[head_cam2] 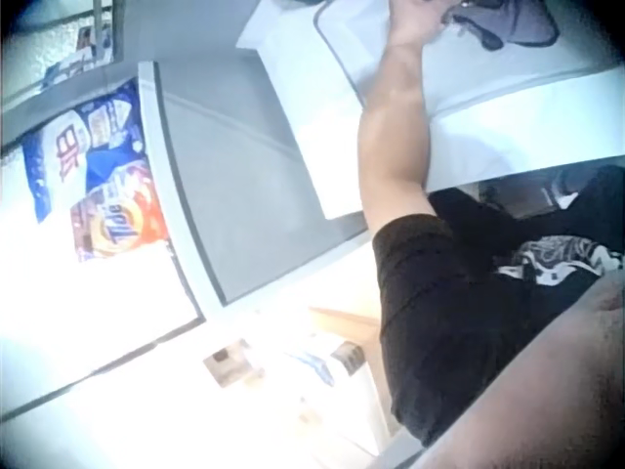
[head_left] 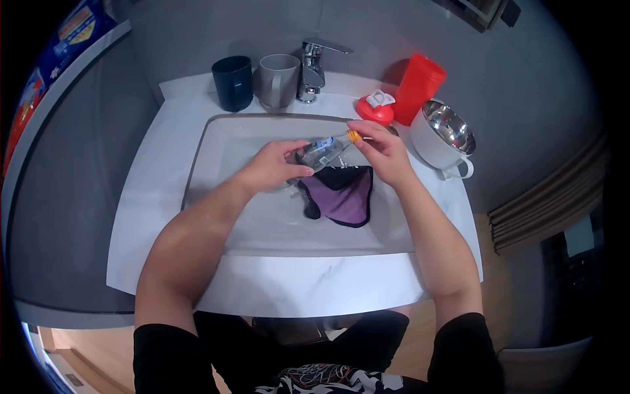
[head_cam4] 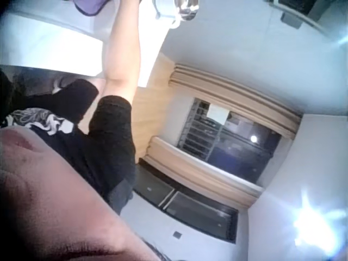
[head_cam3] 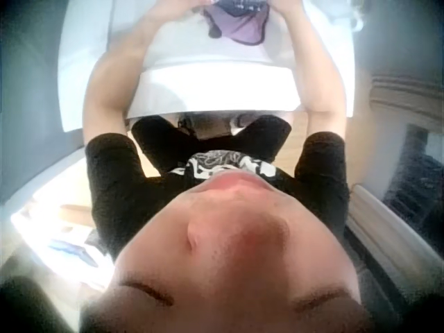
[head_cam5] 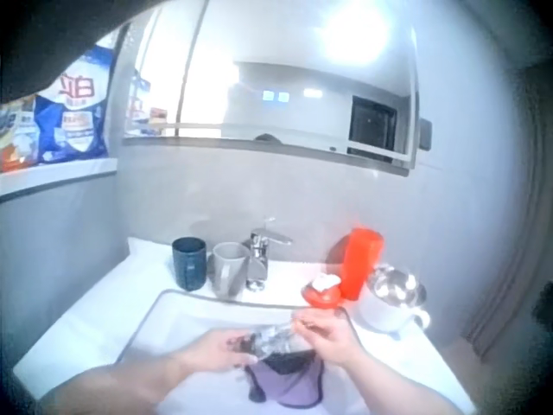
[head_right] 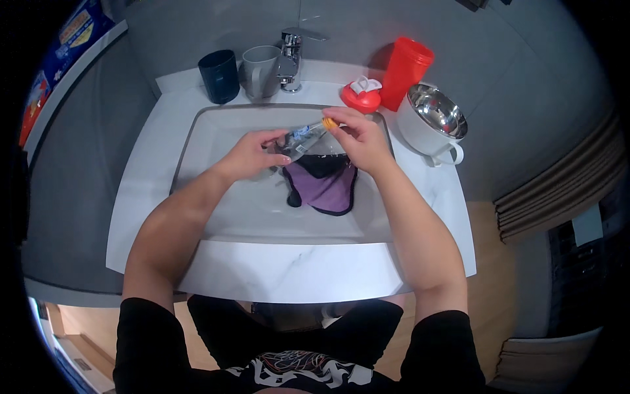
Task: The person washes cups by hand in a sink, using a cloth to scrub the interior and exterior of the items while rinsing them with water from a bottle.
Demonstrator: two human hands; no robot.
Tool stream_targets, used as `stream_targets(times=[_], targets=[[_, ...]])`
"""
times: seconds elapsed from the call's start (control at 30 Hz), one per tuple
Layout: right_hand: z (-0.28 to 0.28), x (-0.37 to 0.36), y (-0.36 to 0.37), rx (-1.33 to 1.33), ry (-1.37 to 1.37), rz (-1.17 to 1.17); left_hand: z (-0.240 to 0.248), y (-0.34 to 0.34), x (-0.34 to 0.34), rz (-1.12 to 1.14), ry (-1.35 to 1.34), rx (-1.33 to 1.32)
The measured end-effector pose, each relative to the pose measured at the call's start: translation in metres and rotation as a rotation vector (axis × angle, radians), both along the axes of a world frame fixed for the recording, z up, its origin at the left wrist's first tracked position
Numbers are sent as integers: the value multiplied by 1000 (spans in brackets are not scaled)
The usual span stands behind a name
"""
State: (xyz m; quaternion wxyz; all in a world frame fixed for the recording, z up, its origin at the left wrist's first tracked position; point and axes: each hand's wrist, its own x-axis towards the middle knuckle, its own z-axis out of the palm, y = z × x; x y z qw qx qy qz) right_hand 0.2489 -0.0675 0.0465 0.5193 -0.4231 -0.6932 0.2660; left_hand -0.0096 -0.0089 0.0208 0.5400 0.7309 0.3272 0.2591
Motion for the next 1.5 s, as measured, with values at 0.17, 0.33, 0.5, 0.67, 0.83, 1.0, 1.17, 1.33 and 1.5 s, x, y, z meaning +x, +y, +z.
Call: stream_targets(times=[0.17, 0.33, 0.5, 0.67, 0.83, 1.0, 1.17, 1.33, 1.5], targets=[[-1, -3, -1, -112, 33, 3, 0, -1, -2, -42, -60, -9], [-13, 10, 10, -164, 159, -97, 16, -6, -1, 54, 229, 303], [-15, 11, 13, -188, 184, -191, 10, -5, -7, 56, 605, 661], [-19, 11, 15, -191, 175, -174, 8, -6, -4, 30, 713, 711], [-22, 16, 15, -234, 113, -213, 17, -12, 0, 47, 738, 764], [-19, 9, 16, -278, 146, -212, 0, 3, -9, 78, 467, 738], [-18, 12, 15, -269, 199, -150, 6, -4, 2, 136, 190, 472], [-15, 9, 13, -182, 313, -127, 5, -3, 3, 141, 125, 419], [-16, 9, 16, -157, 325, -182, 2, -3, -3, 123, 301, 670]])
